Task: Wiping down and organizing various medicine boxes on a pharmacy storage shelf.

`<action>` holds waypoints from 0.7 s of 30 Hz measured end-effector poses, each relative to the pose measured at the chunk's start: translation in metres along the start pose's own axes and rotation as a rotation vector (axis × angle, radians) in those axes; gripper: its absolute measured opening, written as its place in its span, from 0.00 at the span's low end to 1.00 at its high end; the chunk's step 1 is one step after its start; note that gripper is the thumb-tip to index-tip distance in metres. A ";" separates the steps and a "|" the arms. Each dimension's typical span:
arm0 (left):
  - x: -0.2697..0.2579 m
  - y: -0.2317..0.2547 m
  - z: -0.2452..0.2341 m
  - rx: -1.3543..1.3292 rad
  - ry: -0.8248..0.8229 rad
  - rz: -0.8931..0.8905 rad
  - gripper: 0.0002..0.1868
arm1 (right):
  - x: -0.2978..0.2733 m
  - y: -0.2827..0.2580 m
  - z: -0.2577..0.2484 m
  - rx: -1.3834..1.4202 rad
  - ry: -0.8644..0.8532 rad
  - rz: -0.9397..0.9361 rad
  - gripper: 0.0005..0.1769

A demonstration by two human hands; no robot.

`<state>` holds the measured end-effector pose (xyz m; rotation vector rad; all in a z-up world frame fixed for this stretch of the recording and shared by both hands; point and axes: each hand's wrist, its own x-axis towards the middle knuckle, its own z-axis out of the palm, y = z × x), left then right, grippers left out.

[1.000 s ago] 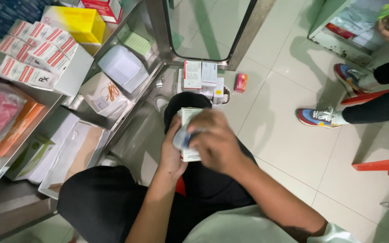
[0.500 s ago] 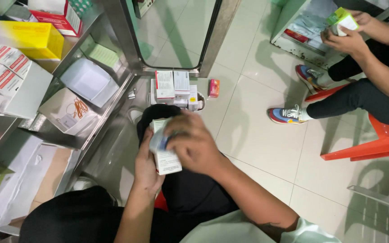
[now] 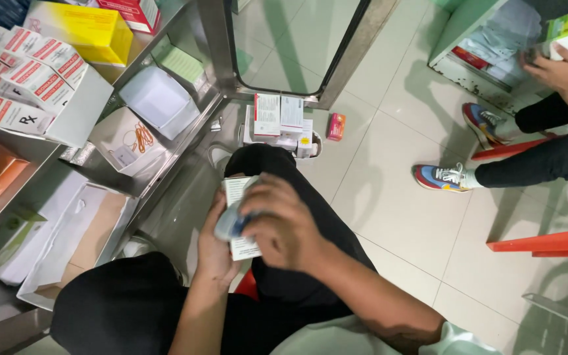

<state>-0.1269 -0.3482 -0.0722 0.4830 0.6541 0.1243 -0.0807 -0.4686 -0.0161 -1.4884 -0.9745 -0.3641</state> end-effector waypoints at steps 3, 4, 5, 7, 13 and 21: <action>-0.013 0.016 0.018 0.022 0.030 0.005 0.19 | -0.003 0.001 0.007 -0.027 -0.048 -0.018 0.13; -0.006 0.010 0.002 0.021 0.037 0.008 0.19 | 0.001 0.005 0.005 -0.020 -0.050 -0.015 0.13; 0.000 0.004 -0.015 0.041 -0.019 0.035 0.20 | 0.005 0.009 0.004 -0.019 -0.033 -0.031 0.16; -0.001 0.001 -0.029 0.062 -0.058 0.070 0.20 | 0.005 0.011 0.010 -0.001 -0.018 -0.041 0.21; -0.007 0.018 -0.038 0.084 -0.009 0.093 0.25 | -0.010 0.004 0.036 0.081 -0.113 -0.116 0.14; -0.011 0.015 -0.041 0.017 -0.047 0.193 0.16 | -0.004 0.000 0.034 0.023 -0.077 -0.081 0.12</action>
